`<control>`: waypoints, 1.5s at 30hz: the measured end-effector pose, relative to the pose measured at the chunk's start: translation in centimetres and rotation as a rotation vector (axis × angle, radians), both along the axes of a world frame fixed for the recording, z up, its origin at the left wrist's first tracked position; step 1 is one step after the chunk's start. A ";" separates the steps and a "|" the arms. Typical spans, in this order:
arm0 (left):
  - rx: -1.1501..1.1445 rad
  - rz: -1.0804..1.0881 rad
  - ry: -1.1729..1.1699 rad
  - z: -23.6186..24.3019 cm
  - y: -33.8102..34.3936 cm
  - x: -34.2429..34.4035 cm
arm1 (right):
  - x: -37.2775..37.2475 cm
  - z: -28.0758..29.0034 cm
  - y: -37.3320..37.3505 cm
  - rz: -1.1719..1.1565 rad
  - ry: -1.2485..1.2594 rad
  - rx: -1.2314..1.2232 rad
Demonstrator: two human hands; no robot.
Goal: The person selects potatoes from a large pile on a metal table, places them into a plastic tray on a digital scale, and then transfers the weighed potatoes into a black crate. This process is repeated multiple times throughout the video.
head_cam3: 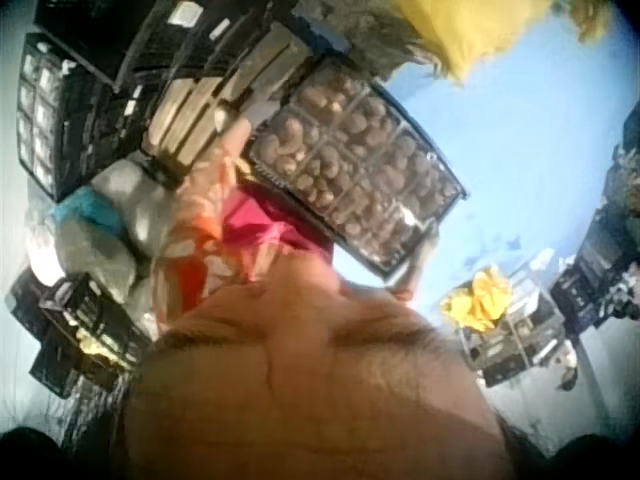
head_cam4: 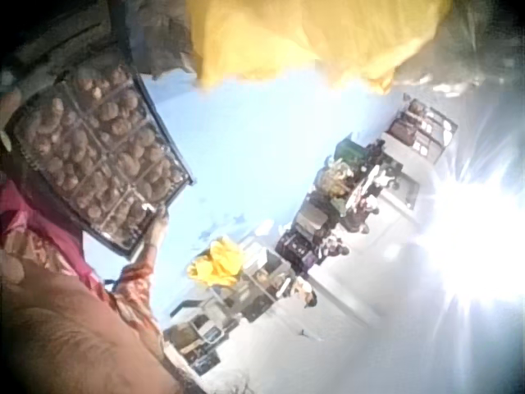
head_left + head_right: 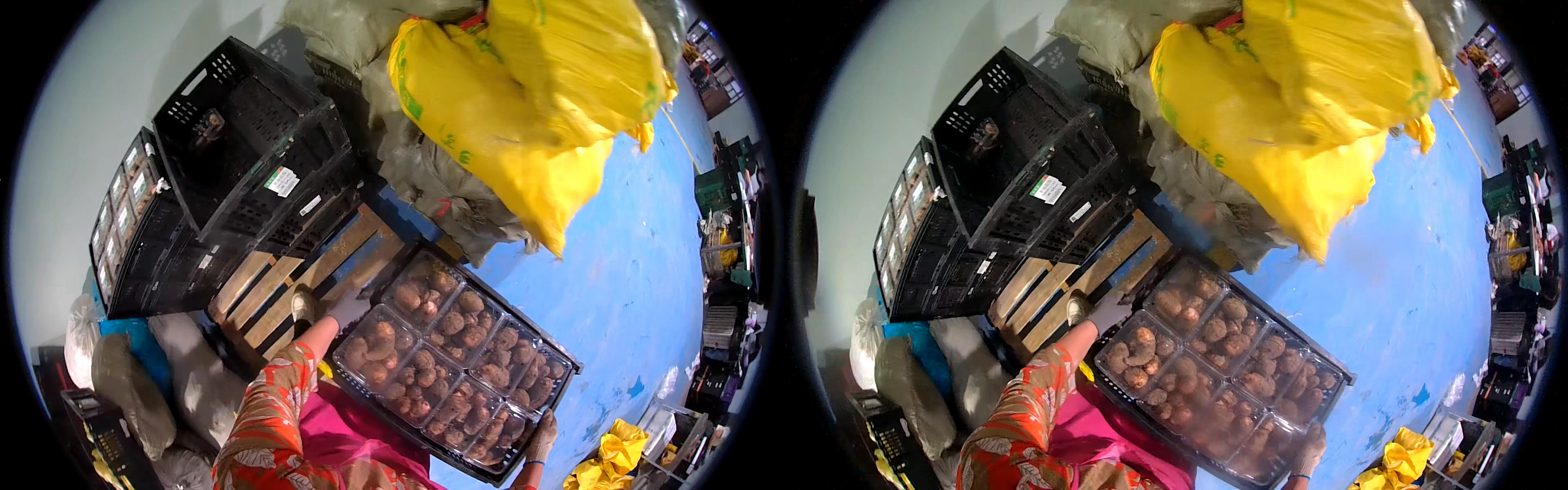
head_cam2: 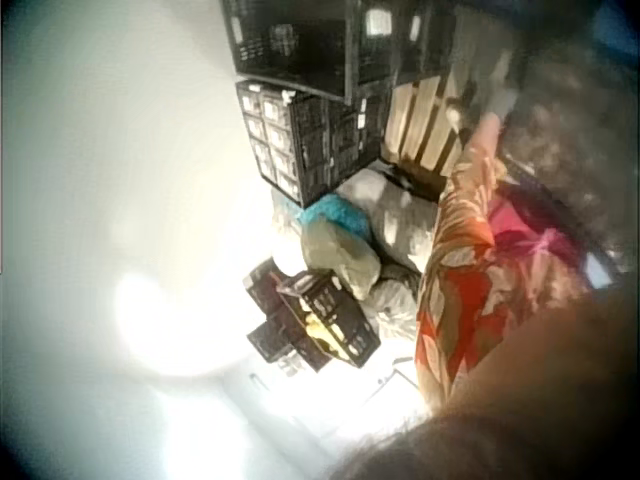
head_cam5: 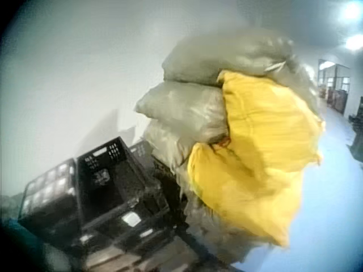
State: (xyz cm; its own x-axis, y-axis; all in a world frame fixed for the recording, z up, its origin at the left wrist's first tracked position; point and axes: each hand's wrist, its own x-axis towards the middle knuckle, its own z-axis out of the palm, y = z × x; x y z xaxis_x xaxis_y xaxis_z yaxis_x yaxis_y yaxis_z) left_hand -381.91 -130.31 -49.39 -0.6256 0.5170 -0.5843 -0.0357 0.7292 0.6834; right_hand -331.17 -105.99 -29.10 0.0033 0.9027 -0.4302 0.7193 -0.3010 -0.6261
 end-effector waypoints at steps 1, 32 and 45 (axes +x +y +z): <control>-0.064 -0.031 0.001 -0.5 0.1 -2.1 | -1.5 -1.7 -1.1 -0.023 0.031 -0.010; -0.371 0.407 0.200 2.4 -25.0 -1.5 | -41.6 -22.7 -6.3 -0.037 1.168 -0.929; 0.124 0.563 -0.170 -3.4 -41.6 8.2 | -73.5 1.5 -25.7 0.168 0.873 -0.826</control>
